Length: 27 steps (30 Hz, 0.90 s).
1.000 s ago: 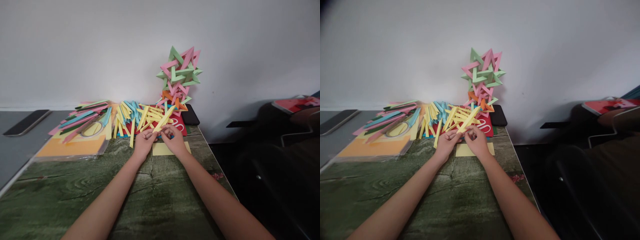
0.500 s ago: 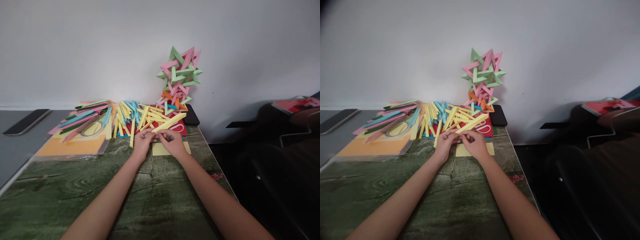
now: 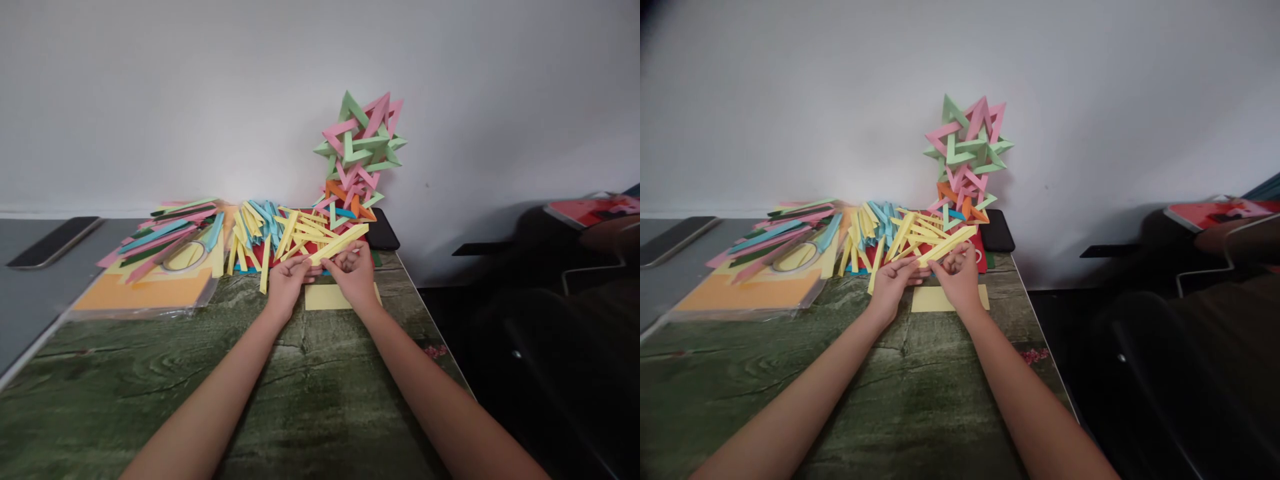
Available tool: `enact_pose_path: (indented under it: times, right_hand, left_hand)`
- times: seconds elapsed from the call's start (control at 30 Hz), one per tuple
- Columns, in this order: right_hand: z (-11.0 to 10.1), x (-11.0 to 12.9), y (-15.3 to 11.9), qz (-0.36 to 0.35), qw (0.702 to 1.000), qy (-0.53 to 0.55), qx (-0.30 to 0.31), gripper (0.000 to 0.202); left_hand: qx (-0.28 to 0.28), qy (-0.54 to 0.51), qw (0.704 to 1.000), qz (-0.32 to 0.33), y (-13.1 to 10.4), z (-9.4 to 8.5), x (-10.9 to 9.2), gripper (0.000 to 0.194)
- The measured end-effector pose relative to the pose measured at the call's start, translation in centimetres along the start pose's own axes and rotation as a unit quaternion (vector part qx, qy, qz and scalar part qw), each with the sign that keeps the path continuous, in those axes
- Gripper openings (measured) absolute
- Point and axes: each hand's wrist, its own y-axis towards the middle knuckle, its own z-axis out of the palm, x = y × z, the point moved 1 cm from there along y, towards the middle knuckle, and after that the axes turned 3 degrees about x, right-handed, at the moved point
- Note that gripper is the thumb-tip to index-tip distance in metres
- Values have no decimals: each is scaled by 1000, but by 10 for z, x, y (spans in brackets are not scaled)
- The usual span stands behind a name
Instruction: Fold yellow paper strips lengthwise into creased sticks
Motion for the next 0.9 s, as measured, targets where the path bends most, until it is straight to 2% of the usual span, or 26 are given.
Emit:
enact_pose_path:
  times: [0.07,0.23,0.3,0.6,0.9]
  right_hand:
    - [-1,-5,2,18,1000,9,-7,31]
    - [0,-13,4,50,994,-20,90,24]
    - [-1,-13,3,50,993,-18,106,25]
    - [-3,-11,3,57,996,-34,67,28]
    - [-3,-10,3,75,990,-50,106,30]
  left_hand:
    - [4,-2,1000,-2,0,0,0,33]
    - [18,8,1000,2,-1,1,-1,31]
    - [28,13,999,5,-2,1,-1,29]
    - [61,25,998,23,0,0,-1,31]
    - [83,34,995,39,-1,0,0,28]
